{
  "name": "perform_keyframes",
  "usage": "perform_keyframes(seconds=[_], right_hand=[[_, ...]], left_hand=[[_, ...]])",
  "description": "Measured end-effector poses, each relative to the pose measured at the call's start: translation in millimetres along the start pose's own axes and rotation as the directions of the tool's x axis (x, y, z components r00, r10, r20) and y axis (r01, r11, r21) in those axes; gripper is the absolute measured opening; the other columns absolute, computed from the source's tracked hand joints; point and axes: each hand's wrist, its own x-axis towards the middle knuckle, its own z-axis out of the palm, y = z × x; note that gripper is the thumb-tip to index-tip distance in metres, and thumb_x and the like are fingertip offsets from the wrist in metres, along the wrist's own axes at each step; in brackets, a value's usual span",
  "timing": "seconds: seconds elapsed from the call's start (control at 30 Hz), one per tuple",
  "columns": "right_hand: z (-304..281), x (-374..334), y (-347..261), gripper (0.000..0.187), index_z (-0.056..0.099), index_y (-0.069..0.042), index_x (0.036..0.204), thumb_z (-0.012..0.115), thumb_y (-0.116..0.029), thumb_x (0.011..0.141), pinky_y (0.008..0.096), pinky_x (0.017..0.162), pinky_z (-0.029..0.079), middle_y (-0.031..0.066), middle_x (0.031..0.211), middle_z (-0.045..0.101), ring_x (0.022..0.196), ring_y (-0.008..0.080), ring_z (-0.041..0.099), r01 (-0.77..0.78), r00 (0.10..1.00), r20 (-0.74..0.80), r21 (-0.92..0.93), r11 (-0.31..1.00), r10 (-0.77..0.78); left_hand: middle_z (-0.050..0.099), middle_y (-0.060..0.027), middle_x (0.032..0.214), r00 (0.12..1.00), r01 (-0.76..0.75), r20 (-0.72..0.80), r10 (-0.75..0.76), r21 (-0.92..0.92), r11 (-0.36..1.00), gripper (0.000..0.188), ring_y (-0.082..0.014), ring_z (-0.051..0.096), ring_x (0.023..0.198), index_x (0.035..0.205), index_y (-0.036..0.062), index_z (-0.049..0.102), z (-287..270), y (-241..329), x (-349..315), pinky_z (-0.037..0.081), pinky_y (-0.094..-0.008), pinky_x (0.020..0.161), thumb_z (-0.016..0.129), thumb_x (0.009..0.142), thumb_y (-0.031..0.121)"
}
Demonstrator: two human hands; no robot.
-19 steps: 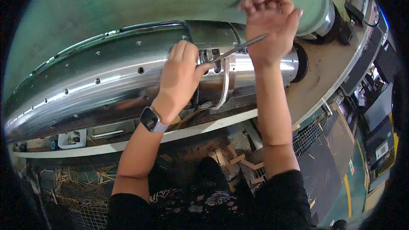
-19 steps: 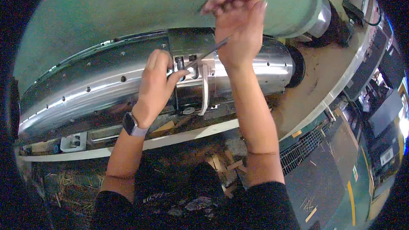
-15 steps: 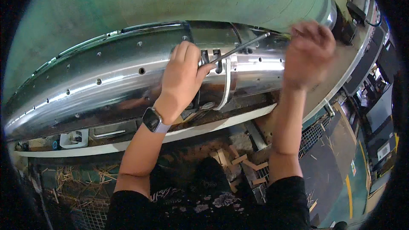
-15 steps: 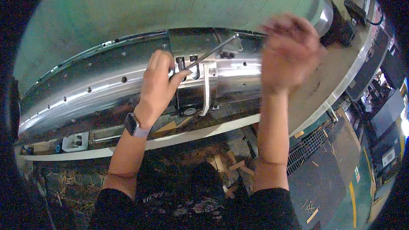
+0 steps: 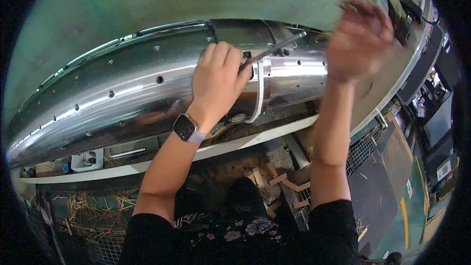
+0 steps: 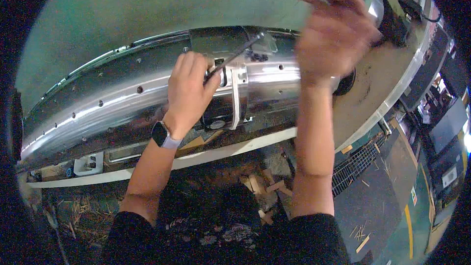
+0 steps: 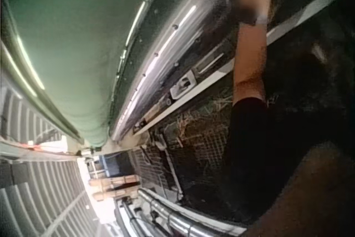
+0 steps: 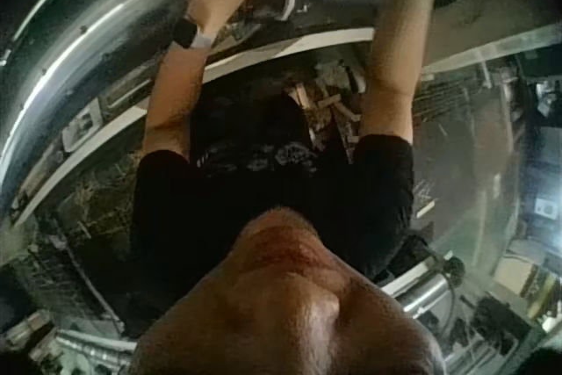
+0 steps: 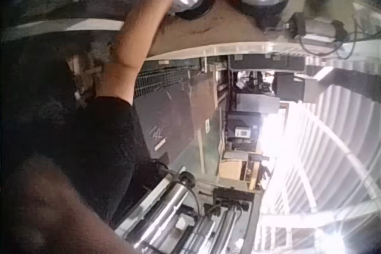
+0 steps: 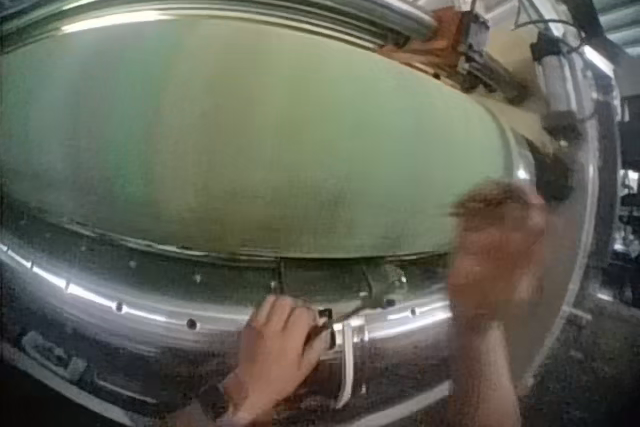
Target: The person aligns a metal cylindrical component onto a machine frame and secures it using a hex key. They tighten multiple bolts along the seam of the cylinder, then insert a small wooden block into a slot on the cylinder's surface.
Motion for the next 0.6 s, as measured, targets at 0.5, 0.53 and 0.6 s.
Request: perform_keyframes(seconds=[0.5,0.53,0.6], right_hand=[[-35,-24,-16,0.054,0.051,-0.002,0.117,0.026,-0.046,0.096,0.0440,0.086,0.046,0.0188,0.107,0.060,0.094,0.0325,0.059,0.036,0.993,-0.097,-0.243,0.969,-0.062],[-58,-16,-35,0.054,0.052,-0.002,0.115,0.025,-0.045,0.096,0.0440,0.084,0.048,0.0176,0.105,0.061,0.092,0.0324,0.060,0.147,0.980,-0.092,-0.244,0.959,-0.174],[-112,-7,-100,0.051,0.056,-0.003,0.110,0.025,-0.042,0.096,0.0424,0.081,0.049,0.0158,0.100,0.062,0.089,0.0317,0.061,0.213,0.963,-0.121,-0.195,0.957,-0.239]], left_hand=[[0.050,-0.0136,0.088,0.998,0.063,-0.020,-0.062,0.077,0.995,0.026,-0.0337,0.051,0.083,0.087,0.0035,0.050,-3,-5,-10,0.045,-0.0416,0.069,0.067,0.067,0.009],[0.050,-0.0137,0.088,0.997,0.072,-0.015,-0.071,0.072,0.995,0.026,-0.0338,0.051,0.083,0.087,0.0035,0.050,-4,-5,-8,0.045,-0.0416,0.069,0.067,0.067,0.009],[0.049,-0.0139,0.088,0.996,0.091,-0.011,-0.091,-0.009,0.996,0.026,-0.0339,0.051,0.083,0.087,0.0036,0.050,2,5,-4,0.045,-0.0418,0.068,0.067,0.067,0.008]])
